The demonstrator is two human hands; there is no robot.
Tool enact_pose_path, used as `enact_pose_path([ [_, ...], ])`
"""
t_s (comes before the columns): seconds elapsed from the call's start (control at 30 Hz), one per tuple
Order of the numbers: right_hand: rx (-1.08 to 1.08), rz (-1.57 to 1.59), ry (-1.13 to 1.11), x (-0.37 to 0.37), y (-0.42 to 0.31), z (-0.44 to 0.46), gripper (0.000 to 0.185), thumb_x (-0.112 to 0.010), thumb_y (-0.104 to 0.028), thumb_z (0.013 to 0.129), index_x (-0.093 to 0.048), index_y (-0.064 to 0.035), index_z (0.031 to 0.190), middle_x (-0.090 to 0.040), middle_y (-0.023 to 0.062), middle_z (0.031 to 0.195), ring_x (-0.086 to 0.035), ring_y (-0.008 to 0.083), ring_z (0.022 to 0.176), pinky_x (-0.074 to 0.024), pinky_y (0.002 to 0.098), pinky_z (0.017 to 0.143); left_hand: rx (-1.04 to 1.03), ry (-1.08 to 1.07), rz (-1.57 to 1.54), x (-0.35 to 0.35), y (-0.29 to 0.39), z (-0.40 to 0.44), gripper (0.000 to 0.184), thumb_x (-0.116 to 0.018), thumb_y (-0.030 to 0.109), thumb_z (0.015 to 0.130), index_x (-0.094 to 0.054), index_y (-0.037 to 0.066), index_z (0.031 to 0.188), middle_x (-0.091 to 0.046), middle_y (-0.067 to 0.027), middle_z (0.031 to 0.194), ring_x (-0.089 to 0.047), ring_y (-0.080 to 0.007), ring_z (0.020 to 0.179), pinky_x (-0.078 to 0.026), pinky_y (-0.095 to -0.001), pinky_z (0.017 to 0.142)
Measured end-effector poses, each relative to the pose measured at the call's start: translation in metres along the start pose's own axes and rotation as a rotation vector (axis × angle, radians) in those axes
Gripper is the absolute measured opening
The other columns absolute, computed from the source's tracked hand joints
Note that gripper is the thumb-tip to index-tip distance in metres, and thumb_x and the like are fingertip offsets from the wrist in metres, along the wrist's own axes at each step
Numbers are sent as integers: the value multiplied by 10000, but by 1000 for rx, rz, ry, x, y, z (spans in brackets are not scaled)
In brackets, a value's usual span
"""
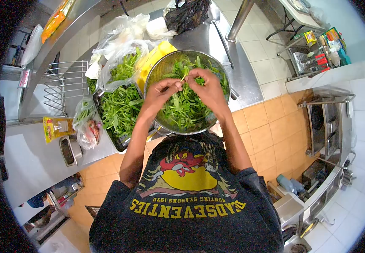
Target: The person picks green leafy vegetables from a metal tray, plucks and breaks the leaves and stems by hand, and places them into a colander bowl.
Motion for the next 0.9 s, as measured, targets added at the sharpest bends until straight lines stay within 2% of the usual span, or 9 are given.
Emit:
enact_pose_path([
  [0.17, 78, -140, -25, -2, -20, 0, 141, -683, -111, 866, -667, 0, 952, -663, 85, 871, -605, 205, 883, -457, 322, 841, 158, -92, -88, -1, -5, -2, 245, -666, 247, 950, -698, 50, 1093, -695, -12, 913, -607, -72, 821, -474, -231, 742],
  [0.3, 35, -30, -65, -7, -12, 1, 139, -672, -125, 892, -653, 5, 936, -651, 59, 845, -596, 156, 848, -459, 297, 806, 230, -111, -124, -6, -9, -4, 249, -684, 281, 937, -689, 67, 1064, -677, 3, 888, -597, -66, 761, -455, -212, 681],
  [0.47, -38, 125, -122, -11, -3, 0, 143, -652, -138, 927, -640, 5, 925, -626, 11, 824, -568, 80, 822, -452, 253, 767, 254, -98, -131, -7, -11, -5, 268, -694, 312, 928, -681, 64, 1031, -673, 0, 882, -604, -68, 735, -456, -206, 665],
  [0.67, -40, 145, -161, -14, 3, -1, 127, -646, -126, 932, -640, 0, 915, -621, -6, 827, -552, 61, 824, -449, 245, 766, 270, -76, -92, -5, -12, -3, 247, -686, 320, 930, -693, 82, 997, -641, 28, 810, -544, -48, 691, -407, -202, 620],
  [0.77, -52, 132, -155, -12, 1, -2, 101, -654, -109, 910, -642, -8, 911, -633, 7, 827, -565, 87, 821, -452, 257, 765, 258, -67, -38, -4, -5, -4, 236, -685, 326, 926, -700, 95, 976, -616, 45, 771, -504, -39, 676, -376, -204, 608],
  [0.87, 87, -38, -108, -9, -6, -3, 91, -661, -105, 878, -650, -22, 913, -663, 50, 842, -595, 169, 849, -450, 318, 833, 263, -87, 9, -3, -3, -5, 230, -685, 328, 922, -701, 104, 971, -611, 53, 760, -494, -31, 680, -368, -205, 612],
  [0.9, 178, -183, -68, -6, -14, -4, 100, -665, -114, 871, -654, -27, 918, -667, 64, 851, -595, 201, 867, -439, 341, 858, 268, -96, 23, -1, -4, -6, 228, -685, 328, 921, -701, 106, 972, -612, 54, 760, -496, -28, 684, -368, -205, 615],
])
Point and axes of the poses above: each hand's wrist, its own z-axis towards the middle knuckle, its own x-axis out of the back of the hand, y = z × x, the point moved 8 cm from there along z, towards the middle knuckle
